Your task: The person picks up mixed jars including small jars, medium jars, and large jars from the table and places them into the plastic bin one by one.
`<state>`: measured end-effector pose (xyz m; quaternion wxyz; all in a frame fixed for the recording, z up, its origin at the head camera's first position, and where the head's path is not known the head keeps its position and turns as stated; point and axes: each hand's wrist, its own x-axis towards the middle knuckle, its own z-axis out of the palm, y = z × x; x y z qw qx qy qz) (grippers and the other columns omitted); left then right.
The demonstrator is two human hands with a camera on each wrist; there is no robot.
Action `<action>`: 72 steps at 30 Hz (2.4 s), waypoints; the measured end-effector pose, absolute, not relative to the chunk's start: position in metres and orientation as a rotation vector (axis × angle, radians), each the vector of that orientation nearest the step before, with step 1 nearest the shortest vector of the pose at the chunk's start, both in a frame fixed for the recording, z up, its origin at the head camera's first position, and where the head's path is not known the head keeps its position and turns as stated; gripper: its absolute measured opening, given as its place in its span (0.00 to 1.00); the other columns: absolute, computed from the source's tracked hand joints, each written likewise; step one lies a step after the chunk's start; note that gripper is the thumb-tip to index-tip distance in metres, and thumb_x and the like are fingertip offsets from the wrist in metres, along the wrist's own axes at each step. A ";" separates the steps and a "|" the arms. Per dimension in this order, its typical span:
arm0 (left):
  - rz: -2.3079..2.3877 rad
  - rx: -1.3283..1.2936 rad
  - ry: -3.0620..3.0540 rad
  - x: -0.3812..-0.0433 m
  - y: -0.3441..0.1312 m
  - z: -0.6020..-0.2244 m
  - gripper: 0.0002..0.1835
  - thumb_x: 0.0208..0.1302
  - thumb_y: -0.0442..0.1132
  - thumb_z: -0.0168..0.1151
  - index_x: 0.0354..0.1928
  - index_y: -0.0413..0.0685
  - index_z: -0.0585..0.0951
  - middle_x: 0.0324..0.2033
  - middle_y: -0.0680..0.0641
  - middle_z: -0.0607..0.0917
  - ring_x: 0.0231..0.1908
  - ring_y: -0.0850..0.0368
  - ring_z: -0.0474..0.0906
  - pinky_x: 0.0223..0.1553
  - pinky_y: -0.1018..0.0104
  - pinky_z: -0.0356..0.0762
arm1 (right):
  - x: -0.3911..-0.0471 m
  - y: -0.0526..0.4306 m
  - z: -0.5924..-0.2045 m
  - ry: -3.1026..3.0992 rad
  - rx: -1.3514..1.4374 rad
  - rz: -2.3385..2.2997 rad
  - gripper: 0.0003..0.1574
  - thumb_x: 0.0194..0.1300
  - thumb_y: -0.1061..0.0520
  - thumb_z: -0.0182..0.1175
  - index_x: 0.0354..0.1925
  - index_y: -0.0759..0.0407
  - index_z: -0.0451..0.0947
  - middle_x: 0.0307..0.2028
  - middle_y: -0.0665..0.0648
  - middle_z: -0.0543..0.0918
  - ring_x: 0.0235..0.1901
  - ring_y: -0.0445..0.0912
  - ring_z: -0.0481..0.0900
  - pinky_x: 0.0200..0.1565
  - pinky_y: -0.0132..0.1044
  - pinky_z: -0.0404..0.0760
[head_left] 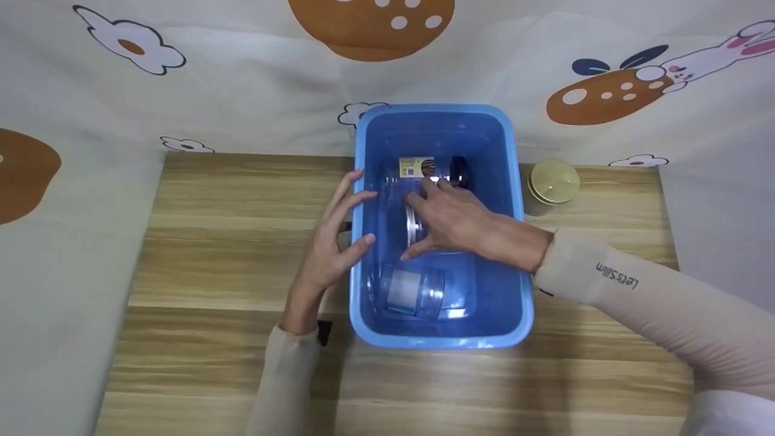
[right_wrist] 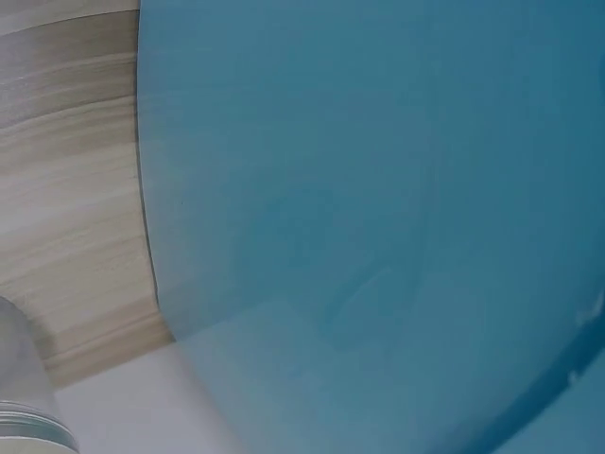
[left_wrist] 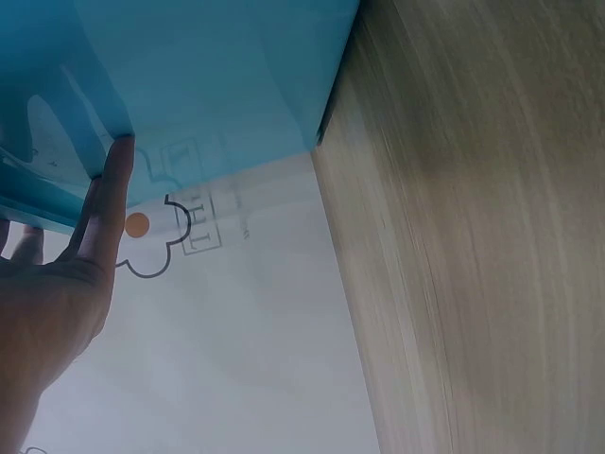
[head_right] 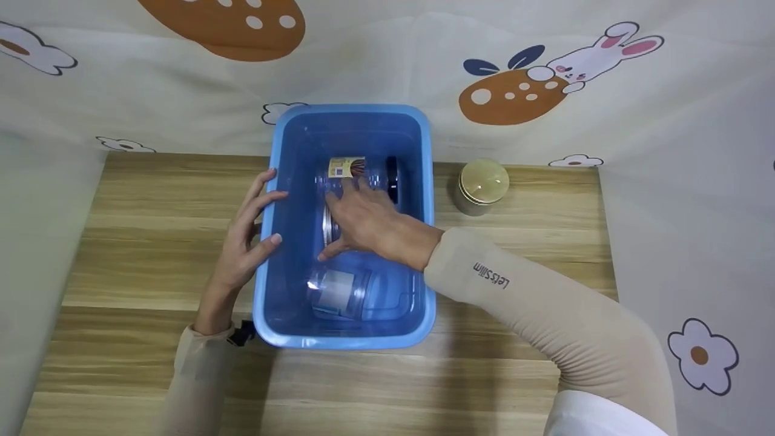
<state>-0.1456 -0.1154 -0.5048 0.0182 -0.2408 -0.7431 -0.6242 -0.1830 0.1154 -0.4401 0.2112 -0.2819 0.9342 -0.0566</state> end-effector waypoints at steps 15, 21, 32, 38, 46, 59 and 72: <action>-1.935 -0.749 -2.303 -0.146 -0.116 -0.504 0.29 0.60 0.40 0.62 0.66 0.51 0.74 0.77 0.52 0.54 0.76 0.48 0.48 0.60 0.42 0.72 | -0.182 0.109 -0.445 2.557 -0.795 -0.120 0.71 0.40 0.18 0.67 0.71 0.59 0.65 0.68 0.72 0.66 0.63 0.65 0.69 0.59 0.57 0.76; -1.939 -0.761 -2.298 -0.147 -0.116 -0.504 0.29 0.63 0.44 0.62 0.66 0.48 0.73 0.77 0.51 0.54 0.76 0.47 0.48 0.60 0.45 0.73 | -0.180 0.108 -0.449 2.550 -0.829 -0.146 0.67 0.41 0.22 0.70 0.67 0.61 0.68 0.62 0.70 0.71 0.57 0.62 0.74 0.53 0.53 0.81; -1.939 -0.746 -2.296 -0.146 -0.115 -0.505 0.30 0.61 0.43 0.64 0.66 0.49 0.73 0.77 0.48 0.53 0.75 0.46 0.50 0.55 0.46 0.78 | -0.178 0.111 -0.455 2.557 -0.878 -0.125 0.64 0.41 0.22 0.70 0.66 0.61 0.71 0.56 0.67 0.74 0.51 0.60 0.77 0.49 0.51 0.83; -1.941 -0.762 -2.270 -0.146 -0.114 -0.505 0.31 0.62 0.46 0.64 0.66 0.43 0.73 0.77 0.44 0.53 0.75 0.43 0.48 0.56 0.42 0.76 | -0.178 0.110 -0.457 2.549 -0.885 -0.121 0.65 0.42 0.23 0.69 0.68 0.59 0.70 0.56 0.67 0.75 0.53 0.62 0.76 0.50 0.53 0.83; -1.922 -0.758 -2.292 -0.146 -0.115 -0.505 0.29 0.61 0.43 0.63 0.66 0.48 0.74 0.77 0.50 0.53 0.75 0.46 0.49 0.56 0.48 0.77 | -0.178 0.111 -0.460 2.537 -0.865 -0.182 0.66 0.43 0.26 0.71 0.72 0.58 0.65 0.60 0.69 0.73 0.57 0.63 0.74 0.53 0.55 0.81; -1.902 -0.760 -2.295 -0.146 -0.115 -0.505 0.30 0.64 0.52 0.62 0.65 0.49 0.74 0.77 0.50 0.54 0.76 0.47 0.48 0.59 0.42 0.73 | -0.177 0.114 -0.462 2.526 -0.882 -0.216 0.66 0.45 0.28 0.71 0.73 0.58 0.62 0.59 0.68 0.73 0.56 0.63 0.74 0.56 0.56 0.79; -1.920 -0.763 -2.298 -0.146 -0.115 -0.504 0.29 0.61 0.42 0.62 0.65 0.45 0.73 0.77 0.51 0.54 0.76 0.47 0.47 0.57 0.44 0.75 | -0.176 0.115 -0.464 2.496 -0.882 -0.273 0.63 0.51 0.32 0.71 0.76 0.51 0.57 0.56 0.65 0.74 0.51 0.57 0.78 0.51 0.50 0.82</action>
